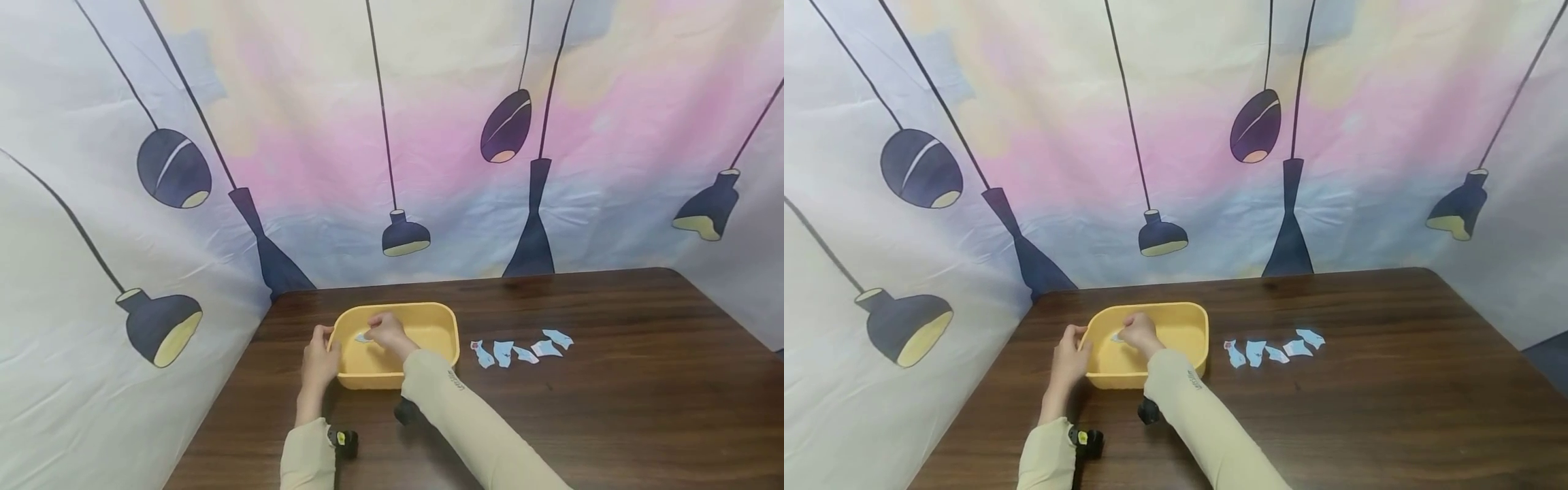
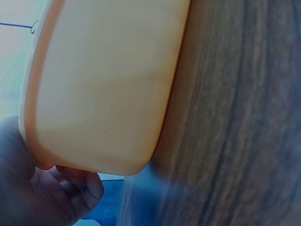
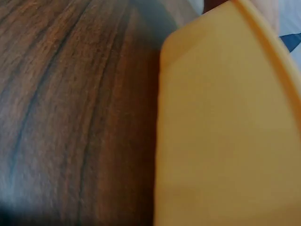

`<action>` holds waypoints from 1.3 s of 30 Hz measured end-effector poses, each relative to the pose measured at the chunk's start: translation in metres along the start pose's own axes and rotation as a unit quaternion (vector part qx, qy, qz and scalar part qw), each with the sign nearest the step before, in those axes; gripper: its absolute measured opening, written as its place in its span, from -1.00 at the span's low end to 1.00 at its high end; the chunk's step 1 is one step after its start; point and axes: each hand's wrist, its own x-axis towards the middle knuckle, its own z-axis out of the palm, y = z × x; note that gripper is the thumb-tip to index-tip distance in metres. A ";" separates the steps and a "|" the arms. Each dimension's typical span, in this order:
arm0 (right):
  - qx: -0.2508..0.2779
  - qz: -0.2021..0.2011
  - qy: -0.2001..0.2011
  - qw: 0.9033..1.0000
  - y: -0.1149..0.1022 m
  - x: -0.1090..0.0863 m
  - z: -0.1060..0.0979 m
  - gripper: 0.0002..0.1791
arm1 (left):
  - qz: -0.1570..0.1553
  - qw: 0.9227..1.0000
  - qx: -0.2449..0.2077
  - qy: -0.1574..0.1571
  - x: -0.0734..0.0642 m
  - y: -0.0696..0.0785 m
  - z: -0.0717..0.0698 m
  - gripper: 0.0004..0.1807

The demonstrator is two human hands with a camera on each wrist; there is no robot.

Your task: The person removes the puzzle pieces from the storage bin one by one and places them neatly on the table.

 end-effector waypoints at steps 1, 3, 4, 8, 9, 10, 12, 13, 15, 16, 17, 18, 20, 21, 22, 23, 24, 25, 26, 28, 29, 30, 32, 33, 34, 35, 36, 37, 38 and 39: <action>-0.003 0.001 0.009 1.000 0.000 0.001 0.001 -0.60 | 0.002 1.000 -0.002 -0.003 0.000 0.001 0.000 -0.61; -0.004 0.008 0.020 1.000 0.001 0.003 0.002 -0.60 | 0.002 1.000 -0.006 -0.004 0.000 0.003 0.000 -0.61; -0.001 0.012 0.023 1.000 0.001 0.004 0.002 -0.59 | 0.000 1.000 -0.008 -0.002 -0.001 0.004 0.000 -0.61; 0.012 0.024 0.013 1.000 0.003 0.005 0.002 -0.57 | -0.004 1.000 -0.005 0.008 -0.001 0.004 -0.002 -0.61; 0.017 0.025 0.007 1.000 0.004 0.005 0.002 -0.56 | -0.005 1.000 -0.003 0.010 -0.001 0.004 -0.002 -0.61; 0.018 0.024 0.001 1.000 0.005 0.005 0.002 -0.56 | -0.004 1.000 -0.002 0.009 -0.001 0.004 -0.002 -0.61; 0.016 0.024 -0.010 1.000 0.006 0.004 0.003 -0.54 | -0.004 1.000 0.001 0.008 -0.002 0.004 -0.002 -0.61; 0.017 0.022 -0.015 0.999 0.007 0.003 0.004 -0.53 | -0.004 1.000 0.002 0.007 -0.002 0.004 -0.003 -0.61; 0.020 0.021 -0.022 0.999 0.008 0.003 0.005 -0.53 | -0.003 1.000 0.006 0.007 -0.003 0.003 -0.003 -0.62; 0.014 0.019 -0.020 1.000 0.008 0.002 0.005 -0.54 | -0.002 1.000 0.007 0.006 -0.003 0.003 -0.003 -0.62; 0.011 0.017 -0.018 1.000 0.008 0.002 0.005 -0.54 | 0.000 1.000 0.008 0.006 -0.003 0.003 -0.003 -0.62; 0.007 0.015 -0.015 1.000 0.008 0.002 0.005 -0.55 | 0.002 1.000 0.007 0.005 -0.003 0.004 -0.002 -0.62; -0.003 0.011 -0.008 1.000 0.007 0.002 0.005 -0.57 | 0.006 1.000 0.006 0.006 -0.002 0.004 -0.002 -0.63; -0.012 0.009 -0.003 1.000 0.008 0.002 0.005 -0.58 | 0.007 1.000 0.005 0.005 -0.002 0.004 -0.002 -0.63; -0.022 0.007 0.001 1.000 0.008 0.002 0.004 -0.59 | 0.008 1.000 0.003 0.004 -0.002 0.005 -0.002 -0.63; -0.031 0.005 0.004 0.999 0.008 0.003 0.004 -0.61 | 0.009 1.000 0.000 0.003 -0.002 0.006 -0.002 -0.63; -0.041 0.004 0.006 0.999 0.008 0.003 0.004 -0.63 | 0.009 1.000 -0.001 0.001 -0.001 0.006 -0.002 -0.63; -0.051 0.001 0.010 0.999 0.008 0.004 0.004 -0.65 | 0.010 1.000 -0.001 0.001 -0.001 0.006 -0.002 -0.63; -0.063 -0.003 0.013 0.998 0.008 0.005 0.003 -0.67 | 0.011 1.000 -0.002 0.000 -0.001 0.007 -0.002 -0.63; -0.074 -0.006 0.017 0.997 0.008 0.005 0.003 -0.70 | 0.015 1.000 -0.002 0.002 0.000 0.007 -0.002 -0.62; -0.078 -0.009 0.020 0.997 0.008 0.006 0.003 -0.71 | 0.017 1.000 -0.003 0.004 0.000 0.006 -0.002 -0.62; -0.081 -0.010 0.022 0.996 0.008 0.006 0.003 -0.72 | 0.020 1.000 -0.002 0.006 0.000 0.006 -0.002 -0.62; -0.082 -0.013 0.021 0.996 0.009 0.006 0.004 -0.73 | 0.022 1.000 -0.002 0.010 0.000 0.005 -0.002 -0.63; -0.081 -0.012 0.021 0.996 0.009 0.006 0.004 -0.73 | 0.021 1.000 -0.002 0.011 -0.001 0.004 -0.002 -0.63; -0.083 -0.014 0.020 0.996 0.010 0.005 0.004 -0.72 | 0.021 1.000 -0.003 0.011 -0.002 0.003 -0.002 -0.63; -0.085 -0.017 0.021 0.996 0.011 0.005 0.005 -0.72 | 0.020 1.000 -0.004 0.011 -0.003 0.003 -0.002 -0.63; -0.087 -0.018 0.020 0.996 0.011 0.005 0.005 -0.72 | 0.019 1.000 -0.004 0.010 -0.003 0.002 -0.002 -0.63; -0.086 -0.019 0.020 0.996 0.012 0.005 0.005 -0.71 | 0.018 1.000 -0.004 0.009 -0.004 0.002 -0.002 -0.63; -0.088 -0.024 0.022 0.996 0.012 0.005 0.005 -0.71 | 0.017 1.000 -0.006 0.009 -0.004 0.002 -0.002 -0.63; -0.091 -0.026 0.024 0.995 0.012 0.006 0.005 -0.70 | 0.016 1.000 -0.006 0.009 -0.004 0.002 -0.002 -0.63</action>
